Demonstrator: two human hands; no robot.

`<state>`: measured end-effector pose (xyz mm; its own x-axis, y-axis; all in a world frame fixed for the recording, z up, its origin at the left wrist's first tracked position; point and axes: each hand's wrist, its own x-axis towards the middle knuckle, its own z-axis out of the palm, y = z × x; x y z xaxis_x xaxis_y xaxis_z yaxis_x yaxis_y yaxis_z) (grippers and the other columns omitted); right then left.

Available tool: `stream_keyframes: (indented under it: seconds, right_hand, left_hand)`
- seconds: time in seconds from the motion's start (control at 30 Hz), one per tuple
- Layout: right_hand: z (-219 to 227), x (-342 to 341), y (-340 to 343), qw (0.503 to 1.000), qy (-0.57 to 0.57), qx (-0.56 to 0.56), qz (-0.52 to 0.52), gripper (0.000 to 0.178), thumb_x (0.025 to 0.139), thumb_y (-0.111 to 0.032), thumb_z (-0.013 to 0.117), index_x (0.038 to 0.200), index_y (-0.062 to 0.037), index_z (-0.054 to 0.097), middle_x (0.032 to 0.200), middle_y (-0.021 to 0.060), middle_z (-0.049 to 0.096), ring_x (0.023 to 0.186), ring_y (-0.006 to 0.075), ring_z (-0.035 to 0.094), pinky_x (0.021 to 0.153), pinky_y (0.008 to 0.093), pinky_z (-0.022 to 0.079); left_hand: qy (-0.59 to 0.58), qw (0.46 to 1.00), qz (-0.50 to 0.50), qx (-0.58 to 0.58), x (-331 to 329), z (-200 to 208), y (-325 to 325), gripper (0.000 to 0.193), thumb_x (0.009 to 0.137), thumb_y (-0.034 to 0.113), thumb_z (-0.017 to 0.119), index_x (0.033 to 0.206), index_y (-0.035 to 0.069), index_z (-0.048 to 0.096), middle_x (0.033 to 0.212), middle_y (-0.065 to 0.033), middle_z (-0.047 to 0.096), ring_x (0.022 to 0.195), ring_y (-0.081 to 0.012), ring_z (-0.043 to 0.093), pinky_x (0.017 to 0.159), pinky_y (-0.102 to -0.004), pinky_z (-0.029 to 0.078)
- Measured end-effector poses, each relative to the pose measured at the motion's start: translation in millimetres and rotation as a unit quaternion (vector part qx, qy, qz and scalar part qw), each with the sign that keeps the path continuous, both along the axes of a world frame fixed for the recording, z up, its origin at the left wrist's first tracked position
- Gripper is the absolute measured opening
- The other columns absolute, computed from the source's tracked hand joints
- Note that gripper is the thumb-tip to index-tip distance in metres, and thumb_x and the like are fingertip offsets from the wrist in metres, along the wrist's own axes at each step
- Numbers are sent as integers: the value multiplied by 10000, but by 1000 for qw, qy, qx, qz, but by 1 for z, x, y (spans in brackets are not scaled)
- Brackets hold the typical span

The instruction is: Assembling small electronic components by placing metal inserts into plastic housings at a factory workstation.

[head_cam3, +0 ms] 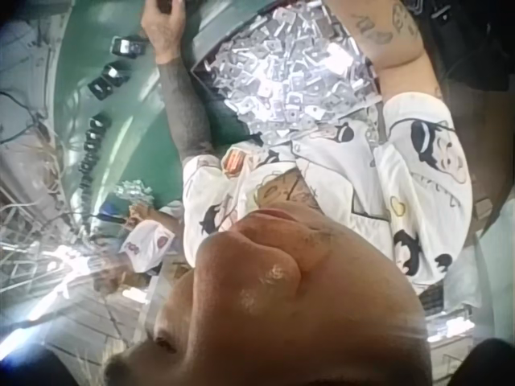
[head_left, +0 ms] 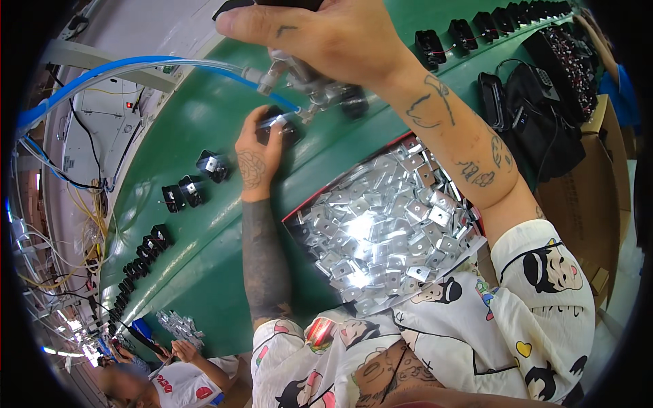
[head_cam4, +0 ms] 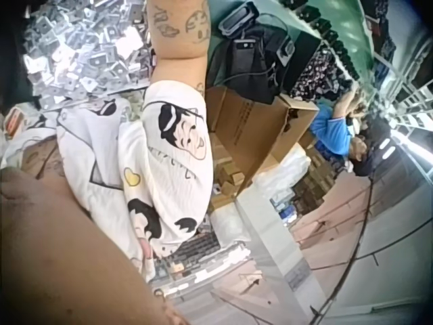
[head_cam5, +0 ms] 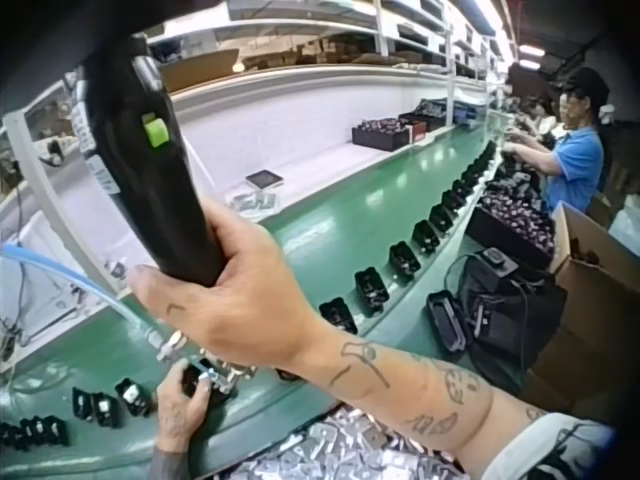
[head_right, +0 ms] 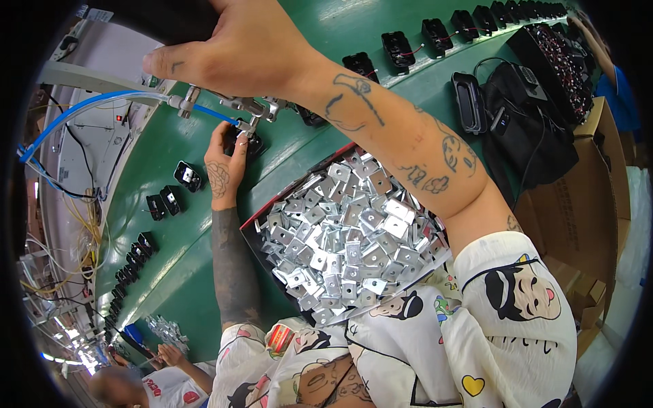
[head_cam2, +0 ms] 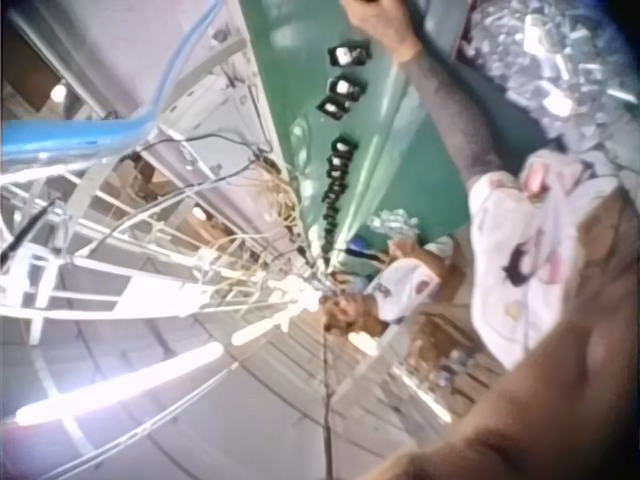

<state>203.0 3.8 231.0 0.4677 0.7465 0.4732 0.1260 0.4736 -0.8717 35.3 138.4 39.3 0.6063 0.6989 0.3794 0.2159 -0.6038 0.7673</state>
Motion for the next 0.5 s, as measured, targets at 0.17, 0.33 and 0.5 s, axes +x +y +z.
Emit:
stream_keyframes:
  seconds: [0.17,0.33,0.5]
  right_hand:
    - [-1,1,-2,999,15,-47,11,328,850,-78,713,1146,-23,584,772,-11,571,581,85,468,521,210,363]
    - [-2,3,2,999,31,-23,30,331,847,-91,708,1147,-27,584,783,-5,573,590,90,472,529,221,366]
    - [-2,17,5,997,-66,28,-19,343,840,-103,704,1152,-32,581,797,6,580,596,103,476,540,232,375]
  left_hand:
    - [48,997,19,-53,0,5,5,303,807,82,684,1109,48,671,1152,-105,673,943,-222,669,838,-315,530]
    - [35,994,92,54,0,13,7,338,809,46,655,1147,34,654,1182,-128,650,1029,-265,640,899,-340,510]
    - [-52,933,9,355,14,20,-6,407,802,24,652,1207,20,614,1263,-163,596,1184,-331,553,976,-403,470]
